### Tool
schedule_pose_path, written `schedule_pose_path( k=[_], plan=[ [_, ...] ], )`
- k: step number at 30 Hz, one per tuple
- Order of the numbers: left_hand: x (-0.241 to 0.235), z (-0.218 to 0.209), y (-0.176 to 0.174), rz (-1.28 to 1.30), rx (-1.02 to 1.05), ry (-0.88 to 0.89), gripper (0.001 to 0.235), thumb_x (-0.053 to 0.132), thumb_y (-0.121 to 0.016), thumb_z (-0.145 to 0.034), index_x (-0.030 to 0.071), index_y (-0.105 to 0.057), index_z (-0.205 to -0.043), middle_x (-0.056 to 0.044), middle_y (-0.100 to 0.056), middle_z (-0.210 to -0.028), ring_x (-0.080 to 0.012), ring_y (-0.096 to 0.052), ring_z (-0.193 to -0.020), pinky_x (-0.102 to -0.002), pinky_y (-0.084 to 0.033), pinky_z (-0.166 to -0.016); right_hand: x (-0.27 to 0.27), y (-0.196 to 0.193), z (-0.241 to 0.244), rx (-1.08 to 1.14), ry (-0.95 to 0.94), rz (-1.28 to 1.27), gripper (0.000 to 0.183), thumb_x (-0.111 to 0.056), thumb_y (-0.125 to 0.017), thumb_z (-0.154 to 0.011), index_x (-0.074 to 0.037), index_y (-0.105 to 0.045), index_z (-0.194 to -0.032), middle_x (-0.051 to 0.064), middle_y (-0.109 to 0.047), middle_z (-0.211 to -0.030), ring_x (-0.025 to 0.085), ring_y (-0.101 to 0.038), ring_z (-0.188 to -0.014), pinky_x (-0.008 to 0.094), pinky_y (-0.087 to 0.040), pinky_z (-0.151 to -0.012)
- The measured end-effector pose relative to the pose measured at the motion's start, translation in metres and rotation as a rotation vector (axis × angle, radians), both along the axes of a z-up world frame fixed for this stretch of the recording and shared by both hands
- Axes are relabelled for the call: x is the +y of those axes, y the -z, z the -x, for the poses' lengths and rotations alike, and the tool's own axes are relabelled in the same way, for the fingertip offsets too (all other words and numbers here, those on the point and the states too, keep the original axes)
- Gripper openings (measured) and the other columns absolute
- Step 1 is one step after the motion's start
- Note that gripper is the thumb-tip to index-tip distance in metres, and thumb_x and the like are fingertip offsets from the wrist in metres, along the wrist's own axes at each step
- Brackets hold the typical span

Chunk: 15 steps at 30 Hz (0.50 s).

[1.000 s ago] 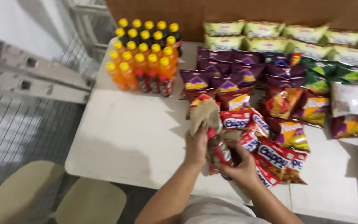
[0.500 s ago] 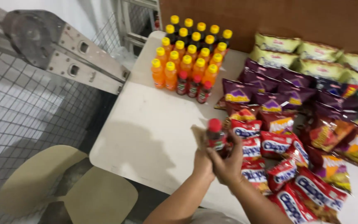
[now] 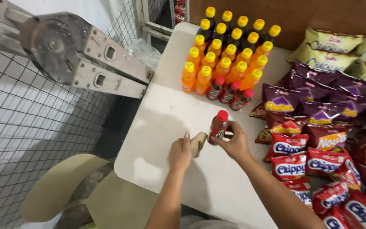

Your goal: Wiping bottles of orange juice and coffee drinks with a cloth and organizing them on a table alongside various snack bags.

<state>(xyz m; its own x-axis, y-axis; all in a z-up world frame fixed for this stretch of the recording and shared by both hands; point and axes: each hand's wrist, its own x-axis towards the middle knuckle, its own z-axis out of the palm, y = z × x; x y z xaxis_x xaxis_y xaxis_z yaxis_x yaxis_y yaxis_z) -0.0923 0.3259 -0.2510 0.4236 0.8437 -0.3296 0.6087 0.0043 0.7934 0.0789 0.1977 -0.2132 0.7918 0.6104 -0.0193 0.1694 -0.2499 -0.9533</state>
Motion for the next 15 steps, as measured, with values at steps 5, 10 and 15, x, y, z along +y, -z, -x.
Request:
schedule_pose_path(
  k=[5,10,15],
  plan=[
    [0.04,-0.005,-0.054,-0.072,0.277,0.422,0.089,0.024,-0.072,-0.08,0.015,-0.035,-0.16,-0.016,-0.042,-0.154,-0.0438,-0.064,-0.122,-0.055,-0.053,-0.105,0.084,0.029,-0.009,0.102,0.096,-0.06,0.078,-0.003,-0.098,-0.062,0.005,-0.056,-0.126,0.027,-0.063,-0.118,0.044,-0.065,-0.113,0.052,-0.061,-0.091],
    [0.065,-0.047,0.002,-0.134,0.087,0.435,0.092,0.022,-0.068,-0.087,0.005,-0.019,-0.163,-0.024,-0.032,-0.158,-0.0523,-0.054,-0.129,-0.064,-0.05,-0.104,0.157,0.015,0.004,0.102,0.123,-0.054,0.075,-0.006,-0.1,-0.062,0.002,-0.057,-0.123,0.024,-0.061,-0.119,0.043,-0.064,-0.116,0.05,-0.063,-0.092],
    [0.083,-0.068,0.016,-0.214,-0.084,0.285,0.086,0.013,-0.064,-0.092,0.0,-0.017,-0.162,-0.027,-0.046,-0.144,-0.0508,-0.053,-0.131,-0.065,-0.051,-0.102,0.19,0.017,0.002,0.072,0.115,0.031,0.076,-0.008,-0.098,-0.064,0.0,-0.056,-0.127,0.026,-0.06,-0.124,0.046,-0.062,-0.121,0.047,-0.062,-0.096]
  ],
)
